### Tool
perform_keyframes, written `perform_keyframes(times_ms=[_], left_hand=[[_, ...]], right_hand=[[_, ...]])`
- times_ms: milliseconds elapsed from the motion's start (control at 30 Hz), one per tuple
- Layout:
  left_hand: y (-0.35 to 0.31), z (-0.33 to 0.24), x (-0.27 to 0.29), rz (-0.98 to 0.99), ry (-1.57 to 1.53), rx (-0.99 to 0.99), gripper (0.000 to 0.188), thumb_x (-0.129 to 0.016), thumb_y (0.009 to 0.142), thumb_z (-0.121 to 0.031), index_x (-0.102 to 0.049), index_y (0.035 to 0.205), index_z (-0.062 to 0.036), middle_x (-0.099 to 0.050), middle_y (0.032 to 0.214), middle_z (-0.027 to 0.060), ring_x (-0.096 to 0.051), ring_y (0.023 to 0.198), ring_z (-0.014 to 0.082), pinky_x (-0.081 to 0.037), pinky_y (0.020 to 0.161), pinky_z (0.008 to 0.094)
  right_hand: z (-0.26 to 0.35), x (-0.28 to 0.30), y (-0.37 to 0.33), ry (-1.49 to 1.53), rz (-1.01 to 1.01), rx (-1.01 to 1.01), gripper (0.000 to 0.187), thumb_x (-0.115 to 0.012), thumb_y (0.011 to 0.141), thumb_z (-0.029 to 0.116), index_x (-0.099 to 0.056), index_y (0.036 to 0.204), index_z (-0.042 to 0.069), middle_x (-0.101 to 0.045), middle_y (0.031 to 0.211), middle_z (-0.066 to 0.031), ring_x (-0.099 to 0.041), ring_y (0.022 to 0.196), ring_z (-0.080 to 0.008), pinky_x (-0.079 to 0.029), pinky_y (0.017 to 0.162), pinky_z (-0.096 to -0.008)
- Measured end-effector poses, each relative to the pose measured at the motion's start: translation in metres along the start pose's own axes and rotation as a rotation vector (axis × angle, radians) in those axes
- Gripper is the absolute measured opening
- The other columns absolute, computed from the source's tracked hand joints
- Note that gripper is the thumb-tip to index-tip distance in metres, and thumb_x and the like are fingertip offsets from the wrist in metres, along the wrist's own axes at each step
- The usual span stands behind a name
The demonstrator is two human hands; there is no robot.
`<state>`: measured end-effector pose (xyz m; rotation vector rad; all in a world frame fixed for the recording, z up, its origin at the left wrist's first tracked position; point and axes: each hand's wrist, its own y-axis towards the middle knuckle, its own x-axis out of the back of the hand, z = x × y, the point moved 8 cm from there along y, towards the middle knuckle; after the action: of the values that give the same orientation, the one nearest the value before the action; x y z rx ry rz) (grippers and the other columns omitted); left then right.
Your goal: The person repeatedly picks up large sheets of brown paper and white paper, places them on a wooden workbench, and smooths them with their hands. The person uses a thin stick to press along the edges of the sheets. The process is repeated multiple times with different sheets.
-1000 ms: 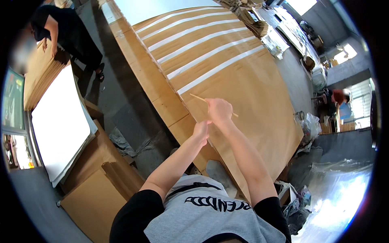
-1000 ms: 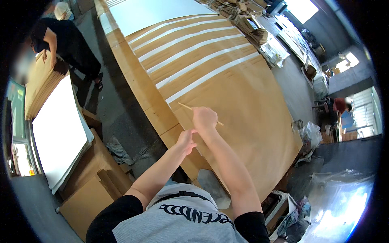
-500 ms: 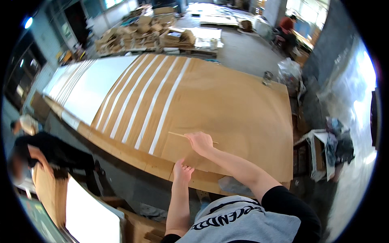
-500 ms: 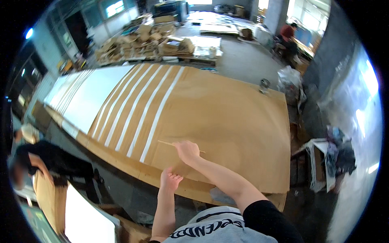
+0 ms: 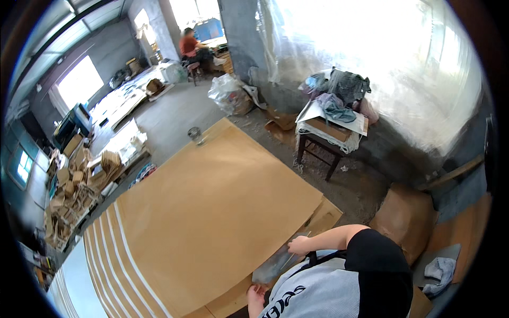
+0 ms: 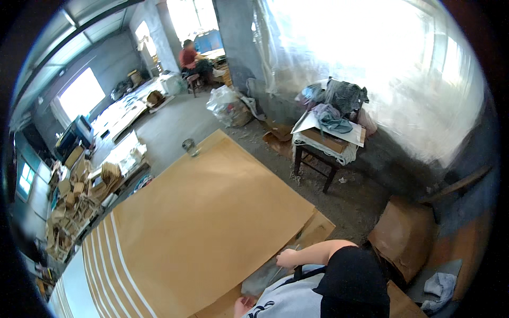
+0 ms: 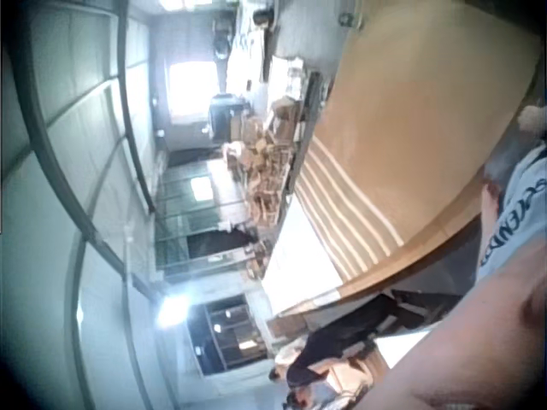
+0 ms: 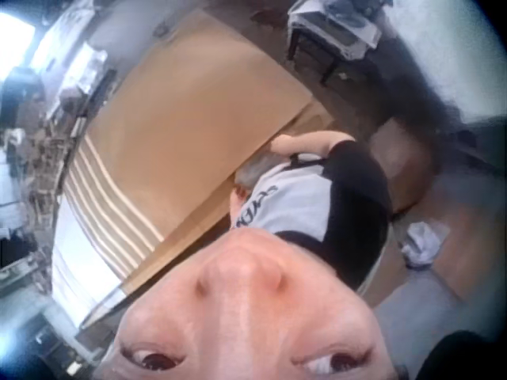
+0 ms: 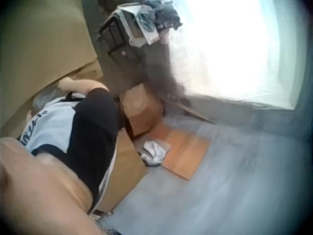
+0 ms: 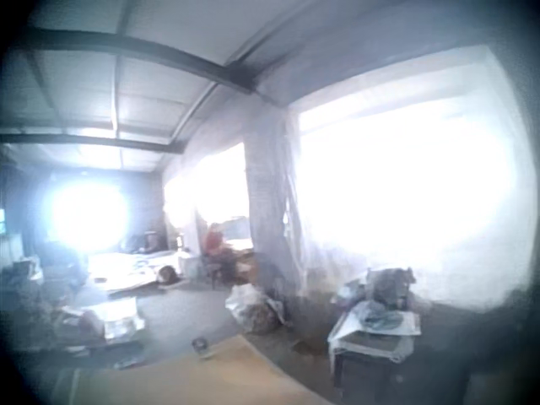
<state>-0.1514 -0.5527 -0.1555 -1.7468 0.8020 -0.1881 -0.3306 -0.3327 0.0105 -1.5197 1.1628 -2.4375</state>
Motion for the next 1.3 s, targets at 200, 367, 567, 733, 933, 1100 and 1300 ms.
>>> perform_keyframes(times_ms=[200, 367, 567, 733, 933, 1100, 1300], left_hand=[[0.023, 0.016, -0.018, -0.205, 0.324, -0.144, 0.038, -0.057, 0.071, -0.006, -0.042, 0.106, -0.0096, -0.052, 0.095, 0.0102, -0.054, 0.072, 0.0209, -0.049, 0.060, 0.0368], [-0.026, -0.017, -0.042, -0.732, 0.681, -0.417, 0.064, -0.059, 0.068, -0.008, -0.031, 0.124, -0.0037, -0.037, 0.125, 0.0171, -0.046, 0.106, 0.0252, -0.043, 0.083, 0.0336], [-0.035, -0.026, -0.046, -0.345, 0.857, -0.144, 0.036, -0.049, 0.076, -0.028, -0.048, 0.104, -0.0049, -0.057, 0.094, 0.0129, -0.057, 0.079, 0.0237, -0.047, 0.066, 0.0378], [-0.020, -0.035, -0.007, -0.618, 1.137, -0.351, 0.062, -0.064, 0.060, -0.017, -0.042, 0.116, -0.0040, -0.043, 0.120, 0.0157, -0.037, 0.112, 0.0310, -0.028, 0.097, 0.0360], [-0.038, -0.007, -0.036, -0.455, 1.345, -0.242, 0.067, -0.071, 0.055, -0.033, -0.046, 0.111, -0.0053, -0.049, 0.112, 0.0151, -0.039, 0.108, 0.0333, -0.025, 0.098, 0.0382], [-0.094, 0.051, -0.044, -0.786, 0.805, -0.224, 0.065, -0.077, 0.052, -0.014, -0.035, 0.101, -0.0062, -0.051, 0.092, 0.0167, -0.052, 0.087, 0.0292, -0.045, 0.075, 0.0383], [-0.110, 0.102, -0.023, -0.370, 0.210, -0.416, 0.042, -0.056, 0.069, 0.010, -0.033, 0.098, -0.0098, -0.054, 0.076, 0.0097, -0.055, 0.065, 0.0178, -0.047, 0.054, 0.0295]], right_hand=[[-0.041, -0.032, -0.004, 0.051, -0.151, -0.125, 0.029, -0.054, 0.072, 0.013, -0.053, 0.101, 0.009, -0.050, 0.101, -0.0138, -0.055, 0.090, -0.0283, -0.050, 0.067, -0.0365], [-0.039, -0.024, -0.003, 0.107, -0.297, -0.038, 0.031, -0.049, 0.076, 0.013, -0.049, 0.107, 0.009, -0.046, 0.106, -0.0146, -0.054, 0.089, -0.0287, -0.051, 0.065, -0.0365], [-0.043, -0.029, -0.012, 0.125, -0.505, 0.015, 0.038, -0.049, 0.074, 0.012, -0.046, 0.112, 0.005, -0.042, 0.107, -0.0160, -0.056, 0.080, -0.0312, -0.051, 0.053, -0.0364], [-0.029, -0.011, -0.019, 0.063, -0.392, 0.109, 0.037, -0.045, 0.078, 0.014, -0.045, 0.115, 0.006, -0.041, 0.113, -0.0131, -0.055, 0.081, -0.0328, -0.051, 0.059, -0.0357], [-0.032, -0.037, -0.022, -0.037, -0.342, 0.271, 0.042, -0.048, 0.077, 0.016, -0.042, 0.118, 0.009, -0.041, 0.113, -0.0116, -0.054, 0.084, -0.0320, -0.050, 0.068, -0.0374], [-0.034, -0.016, -0.027, -0.082, -0.288, 0.322, 0.053, -0.055, 0.071, 0.013, -0.039, 0.122, 0.012, -0.042, 0.114, -0.0137, -0.051, 0.094, -0.0316, -0.050, 0.069, -0.0374], [-0.026, -0.014, -0.016, -0.036, -0.029, 0.282, 0.069, -0.062, 0.068, 0.017, -0.030, 0.129, 0.014, -0.036, 0.125, -0.0142, -0.048, 0.101, -0.0324, -0.048, 0.077, -0.0390]])
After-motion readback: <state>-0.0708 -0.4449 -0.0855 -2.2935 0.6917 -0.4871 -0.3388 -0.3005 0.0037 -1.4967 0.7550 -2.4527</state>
